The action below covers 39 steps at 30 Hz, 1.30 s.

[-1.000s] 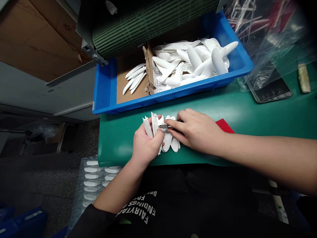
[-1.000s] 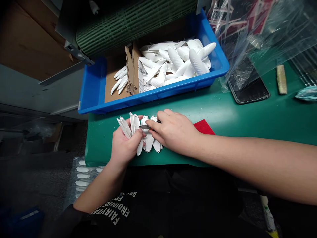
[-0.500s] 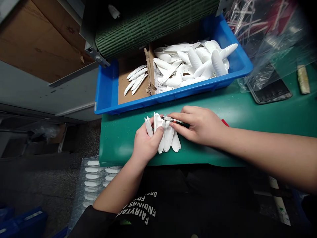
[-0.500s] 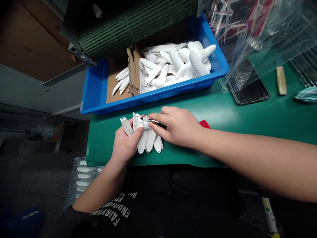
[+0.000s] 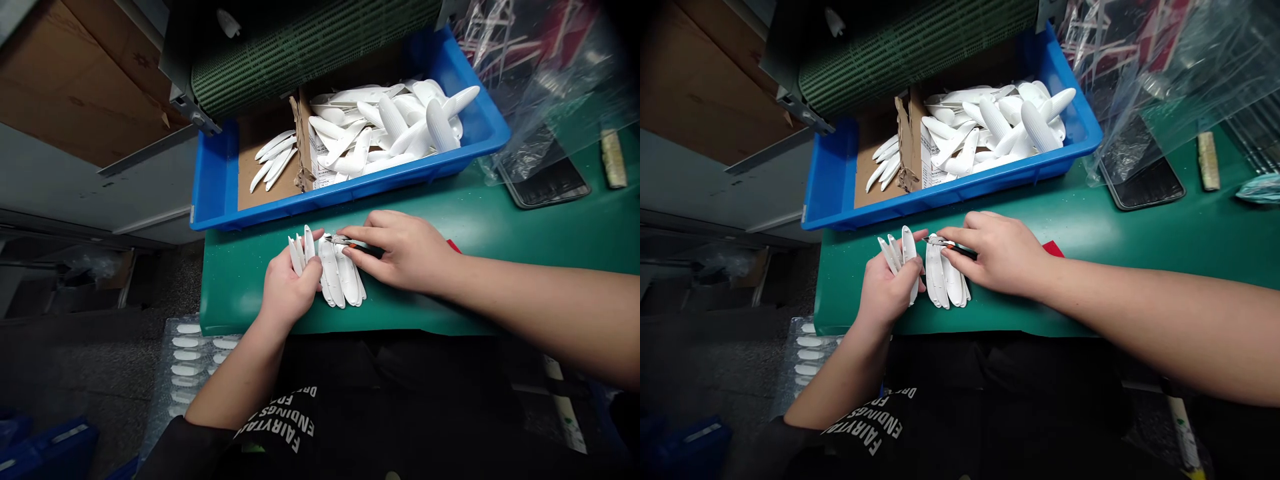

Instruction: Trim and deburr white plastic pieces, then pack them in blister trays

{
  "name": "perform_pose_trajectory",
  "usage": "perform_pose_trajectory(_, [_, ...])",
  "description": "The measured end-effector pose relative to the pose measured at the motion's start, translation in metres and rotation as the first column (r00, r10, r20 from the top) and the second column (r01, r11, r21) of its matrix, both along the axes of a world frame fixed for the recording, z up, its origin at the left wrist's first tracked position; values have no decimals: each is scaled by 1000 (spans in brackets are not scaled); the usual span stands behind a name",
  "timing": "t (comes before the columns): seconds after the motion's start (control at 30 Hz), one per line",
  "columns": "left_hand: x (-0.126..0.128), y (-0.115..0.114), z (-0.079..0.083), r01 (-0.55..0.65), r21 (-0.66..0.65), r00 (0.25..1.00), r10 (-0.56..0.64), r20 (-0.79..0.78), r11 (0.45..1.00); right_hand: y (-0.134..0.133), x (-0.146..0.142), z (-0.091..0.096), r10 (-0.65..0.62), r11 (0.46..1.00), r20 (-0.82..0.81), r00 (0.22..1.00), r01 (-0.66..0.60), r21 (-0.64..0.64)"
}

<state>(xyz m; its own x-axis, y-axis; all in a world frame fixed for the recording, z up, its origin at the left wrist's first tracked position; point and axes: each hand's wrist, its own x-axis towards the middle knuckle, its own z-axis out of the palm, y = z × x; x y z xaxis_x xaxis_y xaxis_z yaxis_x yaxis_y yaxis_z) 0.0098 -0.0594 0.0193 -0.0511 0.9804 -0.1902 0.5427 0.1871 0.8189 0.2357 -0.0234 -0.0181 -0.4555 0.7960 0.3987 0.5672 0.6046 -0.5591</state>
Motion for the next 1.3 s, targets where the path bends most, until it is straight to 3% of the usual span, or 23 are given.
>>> perform_pose_trajectory(0.5, [11,-2,-2,2,-23,990,1,139,1000,-10,-7,5,20,993,191,981,-41,108])
perform_pose_trajectory(1.13, [13,-6,-5,-7,-59,972,21,233,998,-16,-10,8,19,996,263,965,-42,83])
perform_pose_trajectory(1.3, [11,-6,-7,-23,-86,944,50,327,996,-13,-9,4,2,998,167,986,-11,57])
